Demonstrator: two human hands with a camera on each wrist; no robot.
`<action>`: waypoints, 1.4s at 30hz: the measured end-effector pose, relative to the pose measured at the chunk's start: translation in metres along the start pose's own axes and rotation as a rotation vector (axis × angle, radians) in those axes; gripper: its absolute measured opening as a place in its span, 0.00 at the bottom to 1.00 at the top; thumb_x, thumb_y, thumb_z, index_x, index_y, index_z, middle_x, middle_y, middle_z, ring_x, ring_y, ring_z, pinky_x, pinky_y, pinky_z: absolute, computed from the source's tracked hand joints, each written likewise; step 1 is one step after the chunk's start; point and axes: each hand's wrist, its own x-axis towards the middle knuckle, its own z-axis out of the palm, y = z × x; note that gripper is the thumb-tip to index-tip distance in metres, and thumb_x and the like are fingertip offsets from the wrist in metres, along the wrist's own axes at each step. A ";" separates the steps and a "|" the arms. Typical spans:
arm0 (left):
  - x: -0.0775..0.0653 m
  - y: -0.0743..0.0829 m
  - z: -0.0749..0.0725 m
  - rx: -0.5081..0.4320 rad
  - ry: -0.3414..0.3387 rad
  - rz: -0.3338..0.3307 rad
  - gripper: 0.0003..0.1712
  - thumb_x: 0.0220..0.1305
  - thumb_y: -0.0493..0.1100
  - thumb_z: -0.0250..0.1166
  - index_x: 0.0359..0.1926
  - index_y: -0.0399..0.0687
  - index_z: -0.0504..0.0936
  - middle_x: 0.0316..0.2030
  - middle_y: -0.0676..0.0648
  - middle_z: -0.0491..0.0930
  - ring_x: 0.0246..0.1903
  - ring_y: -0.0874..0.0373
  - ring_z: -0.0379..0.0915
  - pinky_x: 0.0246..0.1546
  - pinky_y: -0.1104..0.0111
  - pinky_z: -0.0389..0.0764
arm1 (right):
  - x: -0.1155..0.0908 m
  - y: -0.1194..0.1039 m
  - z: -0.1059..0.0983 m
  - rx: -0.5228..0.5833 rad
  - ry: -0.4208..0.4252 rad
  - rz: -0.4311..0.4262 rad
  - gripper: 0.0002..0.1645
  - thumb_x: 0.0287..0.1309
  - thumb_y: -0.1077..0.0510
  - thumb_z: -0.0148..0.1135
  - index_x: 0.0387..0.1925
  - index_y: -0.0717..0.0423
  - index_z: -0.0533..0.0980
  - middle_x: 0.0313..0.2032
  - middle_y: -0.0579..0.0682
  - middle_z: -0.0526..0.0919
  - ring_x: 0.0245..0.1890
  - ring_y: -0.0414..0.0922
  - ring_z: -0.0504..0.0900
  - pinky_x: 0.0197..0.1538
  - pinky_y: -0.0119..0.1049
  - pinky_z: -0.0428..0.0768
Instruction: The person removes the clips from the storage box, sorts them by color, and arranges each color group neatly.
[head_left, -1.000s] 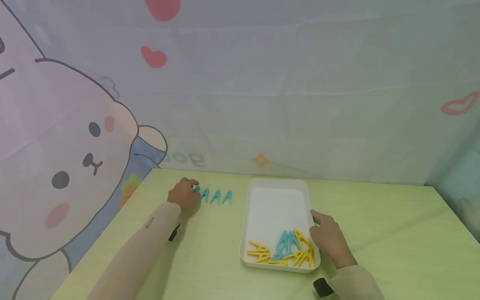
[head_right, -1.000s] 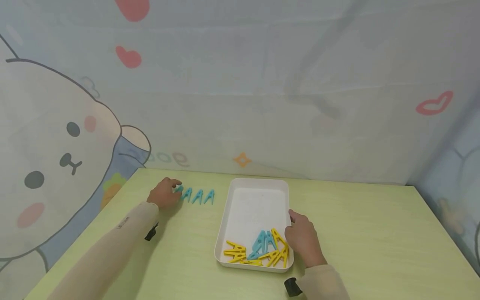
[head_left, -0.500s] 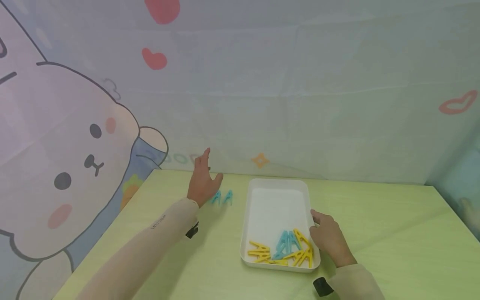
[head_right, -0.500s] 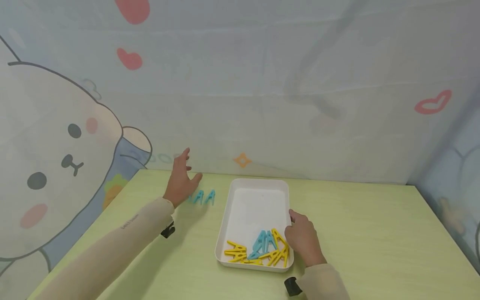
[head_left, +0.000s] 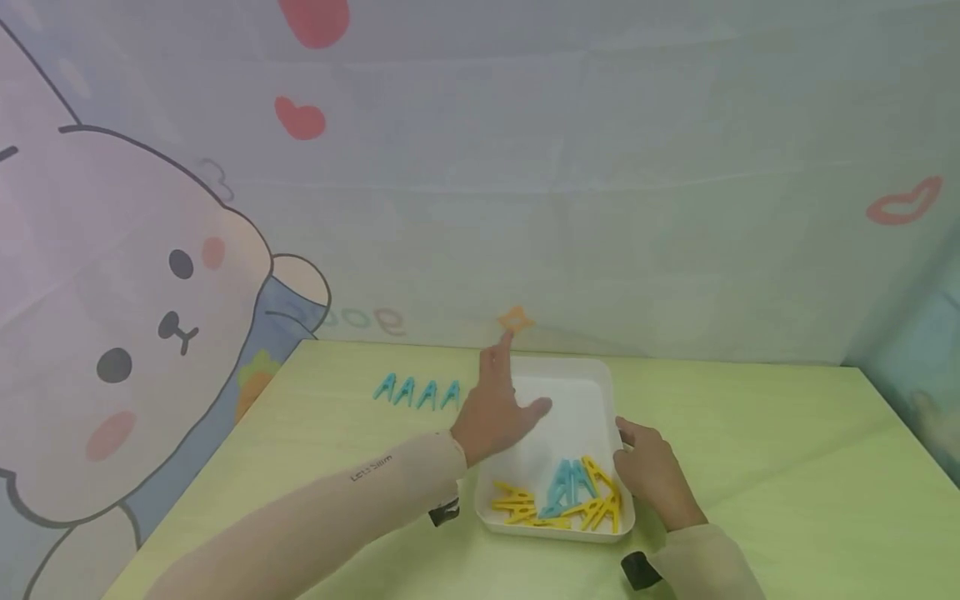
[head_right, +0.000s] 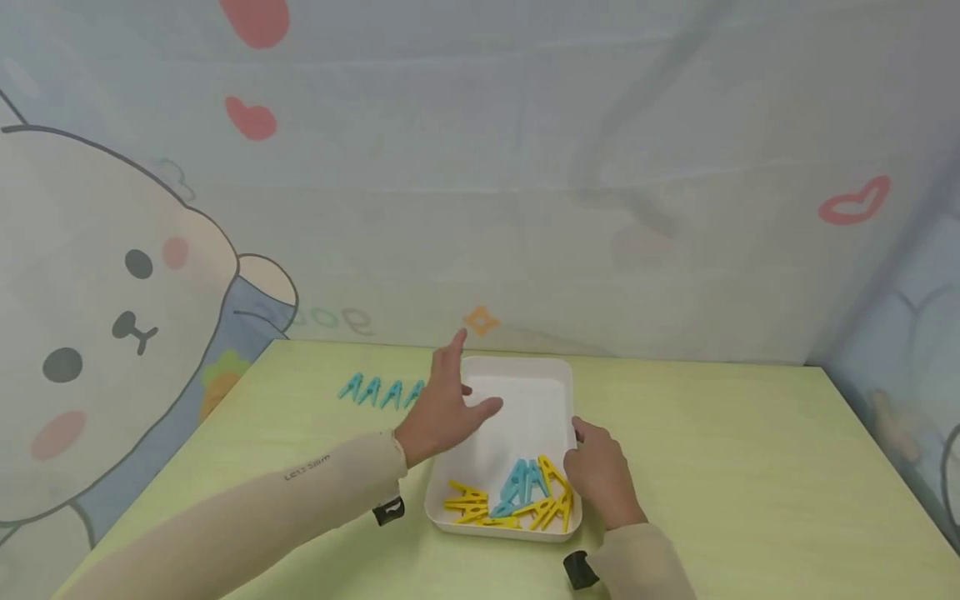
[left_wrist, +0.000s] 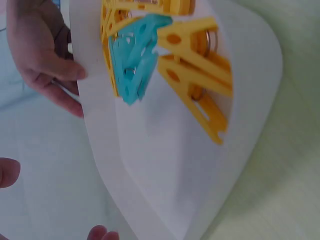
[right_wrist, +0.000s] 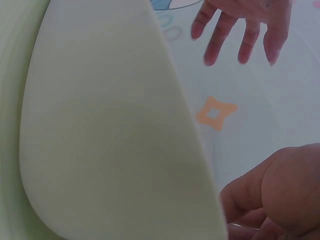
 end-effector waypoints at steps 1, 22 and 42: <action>-0.003 0.003 0.005 0.028 -0.033 -0.015 0.57 0.52 0.58 0.63 0.69 0.66 0.31 0.65 0.47 0.46 0.24 0.56 0.71 0.18 0.67 0.71 | 0.000 0.000 0.000 0.000 0.000 -0.002 0.33 0.55 0.65 0.43 0.65 0.66 0.55 0.60 0.66 0.62 0.62 0.64 0.54 0.55 0.58 0.61; -0.030 0.010 0.054 0.413 -0.477 -0.032 0.33 0.40 0.57 0.67 0.51 0.53 0.73 0.32 0.54 0.66 0.25 0.59 0.65 0.26 0.68 0.69 | -0.010 -0.006 -0.002 -0.003 0.012 -0.032 0.34 0.52 0.66 0.43 0.63 0.68 0.57 0.58 0.67 0.64 0.58 0.61 0.63 0.48 0.50 0.69; -0.027 0.009 0.064 0.475 -0.487 0.028 0.20 0.41 0.47 0.68 0.39 0.56 0.74 0.26 0.57 0.71 0.24 0.63 0.66 0.24 0.68 0.69 | -0.011 -0.003 0.000 -0.017 0.024 -0.038 0.33 0.52 0.66 0.44 0.63 0.68 0.57 0.57 0.68 0.65 0.47 0.55 0.68 0.36 0.39 0.71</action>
